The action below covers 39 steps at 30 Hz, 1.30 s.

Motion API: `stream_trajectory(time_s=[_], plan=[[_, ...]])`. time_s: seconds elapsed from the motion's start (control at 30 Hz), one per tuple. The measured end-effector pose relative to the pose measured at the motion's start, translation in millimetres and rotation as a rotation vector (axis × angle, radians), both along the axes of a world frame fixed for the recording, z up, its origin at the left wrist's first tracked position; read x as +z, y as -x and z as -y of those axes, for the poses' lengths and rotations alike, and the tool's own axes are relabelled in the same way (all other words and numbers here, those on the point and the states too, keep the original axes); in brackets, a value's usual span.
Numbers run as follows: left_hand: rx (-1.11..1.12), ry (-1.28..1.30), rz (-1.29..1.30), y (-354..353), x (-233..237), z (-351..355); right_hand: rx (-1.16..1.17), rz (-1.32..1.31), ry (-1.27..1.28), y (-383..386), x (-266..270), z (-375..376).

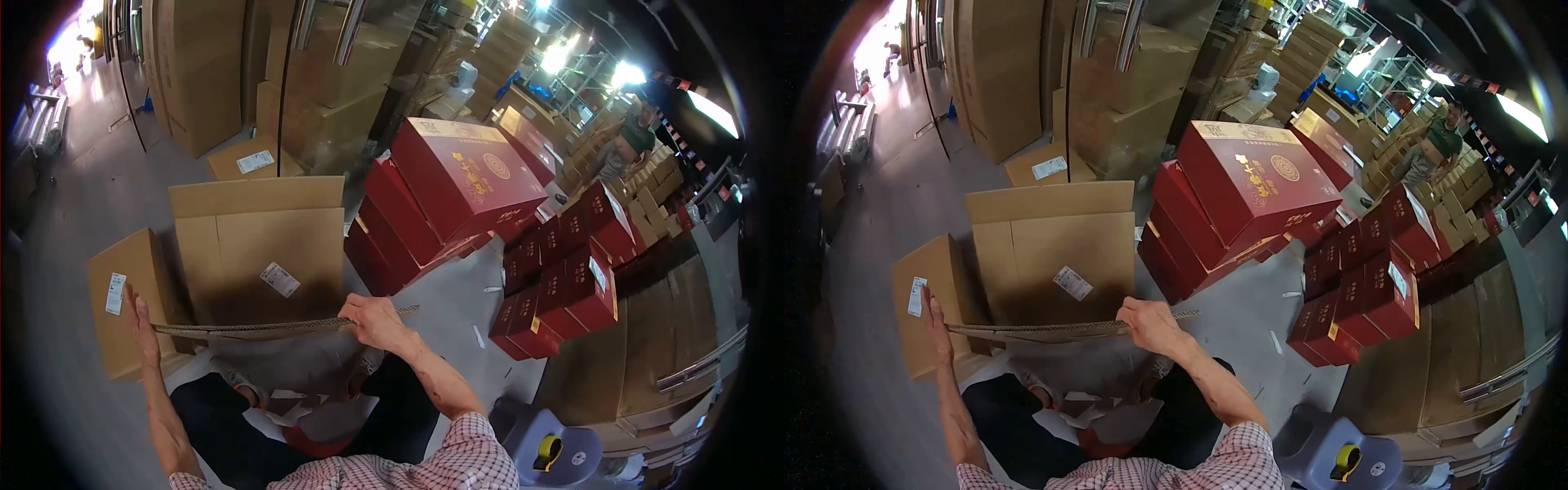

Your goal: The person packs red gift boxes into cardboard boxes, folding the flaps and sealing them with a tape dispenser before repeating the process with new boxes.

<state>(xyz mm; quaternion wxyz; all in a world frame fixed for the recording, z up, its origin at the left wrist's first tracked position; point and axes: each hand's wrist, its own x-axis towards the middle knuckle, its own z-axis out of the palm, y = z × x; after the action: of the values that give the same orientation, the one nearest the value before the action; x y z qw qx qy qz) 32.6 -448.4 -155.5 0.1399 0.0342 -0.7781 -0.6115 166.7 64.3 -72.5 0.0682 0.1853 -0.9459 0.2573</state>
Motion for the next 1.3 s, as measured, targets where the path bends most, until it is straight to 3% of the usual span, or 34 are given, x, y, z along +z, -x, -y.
stream_trajectory(time_s=[0.07,0.13,0.2,0.27,0.3,0.33,0.4,0.5,0.7,0.83,1.0,1.1,1.17,1.2,1.3], plan=[[-0.069,0.102,-0.022,-8.6,5.7,-20.5,-0.045,0.056,0.037,-15.9,-8.9,-17.2],[-0.320,0.095,0.259,-12.7,-16.2,-42.9,-0.130,0.104,0.075,-23.7,-53.3,-34.2],[-0.270,0.004,0.153,-6.5,-76.2,-55.9,-0.130,0.051,-0.191,-23.0,-78.2,-45.0],[-0.142,-0.354,0.334,-22.1,-47.6,-78.7,-0.212,0.165,-0.193,-14.2,-59.6,-49.9],[-0.142,-0.277,0.221,-4.4,-86.7,-69.6,-0.259,0.248,-0.187,-15.2,-40.1,-50.7],[-0.129,-0.242,0.263,-9.2,-76.8,-65.8,-0.360,0.452,-0.161,-13.2,-29.9,-64.1],[-0.110,-0.212,0.301,-9.3,-76.1,-68.2,-0.496,0.602,-0.258,-14.0,-12.1,-86.5],[-0.099,-0.315,0.315,-20.5,-62.1,-76.2,-0.429,0.811,0.028,-29.9,-34.8,-125.8],[-0.001,-0.197,0.247,-29.1,-68.8,-90.3,-0.446,1.025,0.103,-31.6,-46.0,-124.4],[0.019,-0.193,0.242,-48.7,-37.1,-112.3,-0.394,1.007,0.114,-19.4,-45.5,-129.5],[-0.022,-0.111,0.256,-41.8,-50.6,-104.0,-0.353,1.085,0.111,-4.0,-49.9,-138.0],[-0.077,-0.091,0.295,-32.4,-60.8,-93.5,-0.359,0.890,0.031,0.9,-49.2,-132.8],[-0.115,-0.110,0.319,-28.5,-66.3,-89.2,-0.414,0.685,-0.194,-2.1,-54.4,-124.7],[-0.139,-0.173,0.365,-31.3,-54.7,-90.5,-0.439,0.577,-0.306,-3.8,-56.3,-121.2],[-0.210,-0.306,0.510,-42.0,-19.0,-89.9,-0.481,0.412,-0.328,-16.3,-55.3,-103.3]])
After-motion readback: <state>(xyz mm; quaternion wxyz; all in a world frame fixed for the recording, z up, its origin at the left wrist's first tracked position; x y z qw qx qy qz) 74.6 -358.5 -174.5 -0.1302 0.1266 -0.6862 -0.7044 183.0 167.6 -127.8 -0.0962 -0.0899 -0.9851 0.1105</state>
